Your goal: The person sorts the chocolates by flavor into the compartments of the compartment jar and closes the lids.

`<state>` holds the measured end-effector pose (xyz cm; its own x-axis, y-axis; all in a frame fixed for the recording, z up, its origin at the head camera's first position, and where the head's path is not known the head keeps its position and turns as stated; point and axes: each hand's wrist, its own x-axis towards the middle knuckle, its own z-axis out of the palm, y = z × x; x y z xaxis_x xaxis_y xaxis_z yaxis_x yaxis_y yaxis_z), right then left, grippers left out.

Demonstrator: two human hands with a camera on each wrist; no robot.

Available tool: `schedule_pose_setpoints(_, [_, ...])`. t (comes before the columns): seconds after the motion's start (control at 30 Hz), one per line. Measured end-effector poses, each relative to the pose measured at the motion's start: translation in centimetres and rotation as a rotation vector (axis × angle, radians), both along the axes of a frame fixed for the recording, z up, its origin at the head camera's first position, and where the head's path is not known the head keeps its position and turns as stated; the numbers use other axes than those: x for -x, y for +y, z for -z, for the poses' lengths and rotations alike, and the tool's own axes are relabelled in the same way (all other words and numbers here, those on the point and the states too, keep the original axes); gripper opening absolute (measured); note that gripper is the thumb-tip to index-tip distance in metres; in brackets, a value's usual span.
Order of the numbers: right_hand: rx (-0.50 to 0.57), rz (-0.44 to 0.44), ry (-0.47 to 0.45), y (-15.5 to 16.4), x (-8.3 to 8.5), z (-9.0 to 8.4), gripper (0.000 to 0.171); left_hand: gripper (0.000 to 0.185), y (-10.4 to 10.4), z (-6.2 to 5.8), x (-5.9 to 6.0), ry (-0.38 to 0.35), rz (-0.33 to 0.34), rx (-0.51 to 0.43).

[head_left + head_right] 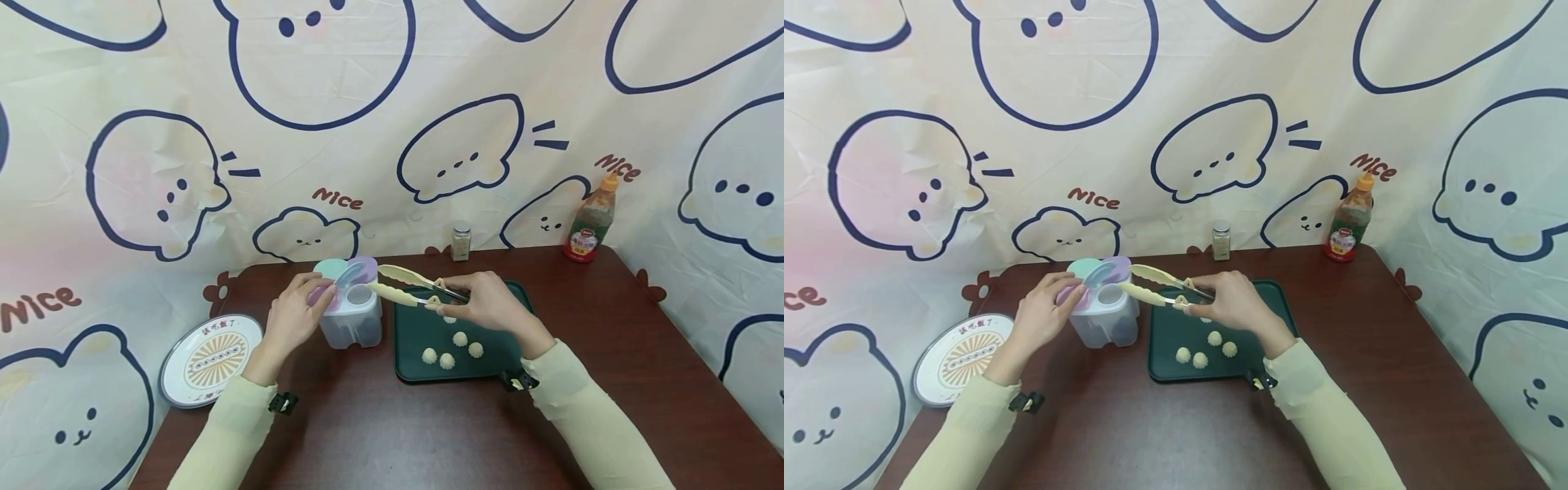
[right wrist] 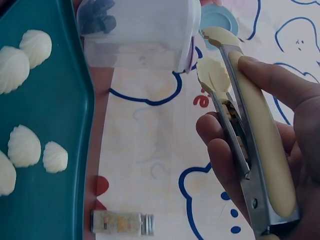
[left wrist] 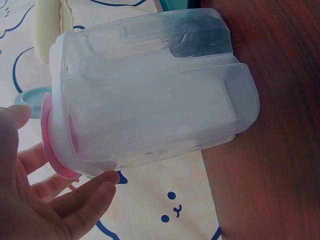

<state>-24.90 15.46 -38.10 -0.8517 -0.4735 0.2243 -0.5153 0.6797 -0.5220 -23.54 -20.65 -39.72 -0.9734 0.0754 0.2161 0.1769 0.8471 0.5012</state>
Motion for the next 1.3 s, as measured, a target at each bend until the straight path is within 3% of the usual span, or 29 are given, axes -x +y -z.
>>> schedule_pose_setpoints(0.5, [0.005,0.172,-0.103,4.0,-0.1,0.5,0.068,0.056,0.1,-0.1,-0.1,-0.006,-0.002,0.007])
schedule_pose_setpoints(0.9, [0.011,0.278,-0.114,6.7,-0.4,1.3,0.071,0.057,0.0,0.1,0.0,0.001,0.003,0.003])
schedule_pose_setpoints(1.3, [-0.019,0.404,-0.128,9.8,-1.1,2.2,0.092,0.056,0.0,0.0,0.0,0.001,0.003,-0.002])
